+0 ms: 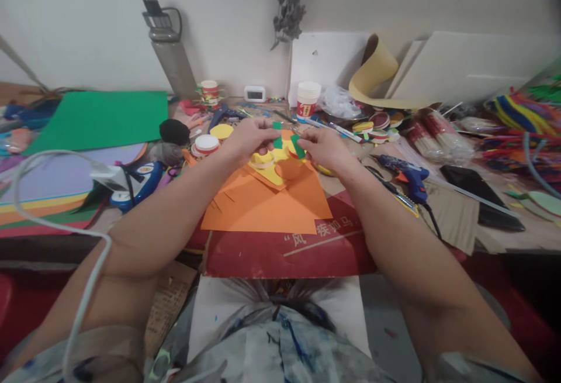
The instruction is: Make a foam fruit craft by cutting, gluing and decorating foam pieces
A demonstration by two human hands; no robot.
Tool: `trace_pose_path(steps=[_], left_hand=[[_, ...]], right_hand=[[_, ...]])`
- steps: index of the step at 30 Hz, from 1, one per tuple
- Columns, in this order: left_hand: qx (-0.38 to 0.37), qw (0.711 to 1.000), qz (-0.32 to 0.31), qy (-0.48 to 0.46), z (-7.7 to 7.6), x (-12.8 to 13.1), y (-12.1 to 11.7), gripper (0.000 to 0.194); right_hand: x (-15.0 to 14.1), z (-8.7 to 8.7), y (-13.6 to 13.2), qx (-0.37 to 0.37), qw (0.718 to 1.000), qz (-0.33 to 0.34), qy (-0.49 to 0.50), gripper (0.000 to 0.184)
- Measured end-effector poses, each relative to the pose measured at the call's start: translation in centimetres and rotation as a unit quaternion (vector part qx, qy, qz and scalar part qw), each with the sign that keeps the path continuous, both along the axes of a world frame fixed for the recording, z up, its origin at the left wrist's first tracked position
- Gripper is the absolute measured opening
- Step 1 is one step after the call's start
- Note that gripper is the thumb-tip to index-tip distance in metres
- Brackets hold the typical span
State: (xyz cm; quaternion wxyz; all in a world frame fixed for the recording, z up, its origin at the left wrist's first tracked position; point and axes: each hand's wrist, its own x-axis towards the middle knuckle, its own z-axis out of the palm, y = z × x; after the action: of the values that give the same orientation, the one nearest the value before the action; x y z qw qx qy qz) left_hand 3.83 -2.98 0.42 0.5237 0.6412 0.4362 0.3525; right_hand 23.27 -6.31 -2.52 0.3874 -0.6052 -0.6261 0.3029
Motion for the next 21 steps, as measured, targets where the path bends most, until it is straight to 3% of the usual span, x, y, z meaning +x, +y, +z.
trace_pose_path(steps=[4,8,11,15,18,21], left_hand=[[0.001,0.991,-0.078,0.108,0.0,0.4,-1.1,0.023],[0.103,0.971,-0.084,0.199,-0.1,0.6,-1.7,0.012],[0.15,0.978,-0.04,0.141,-0.2,0.7,-1.6,0.025],[0.073,0.996,-0.05,-0.017,-0.5,0.8,-1.2,0.025],[0.05,0.994,-0.077,-0.054,-0.8,0.8,-0.9,0.025],[0.038,0.994,-0.072,-0.078,-0.9,0.7,-0.5,0.029]], right_hand=[[0.6,0.6,0.2,0.005,0.995,-0.048,0.085,0.019],[0.3,1.2,-0.1,0.005,0.989,-0.068,0.129,0.021],[-0.3,1.4,-0.3,0.009,0.982,-0.064,0.177,0.019],[-1.5,1.1,-0.5,0.045,0.974,-0.037,0.218,0.028],[-2.2,0.8,-0.6,0.063,0.973,-0.005,0.221,0.035],[-1.6,0.9,-0.4,0.063,0.975,0.01,0.211,0.029]])
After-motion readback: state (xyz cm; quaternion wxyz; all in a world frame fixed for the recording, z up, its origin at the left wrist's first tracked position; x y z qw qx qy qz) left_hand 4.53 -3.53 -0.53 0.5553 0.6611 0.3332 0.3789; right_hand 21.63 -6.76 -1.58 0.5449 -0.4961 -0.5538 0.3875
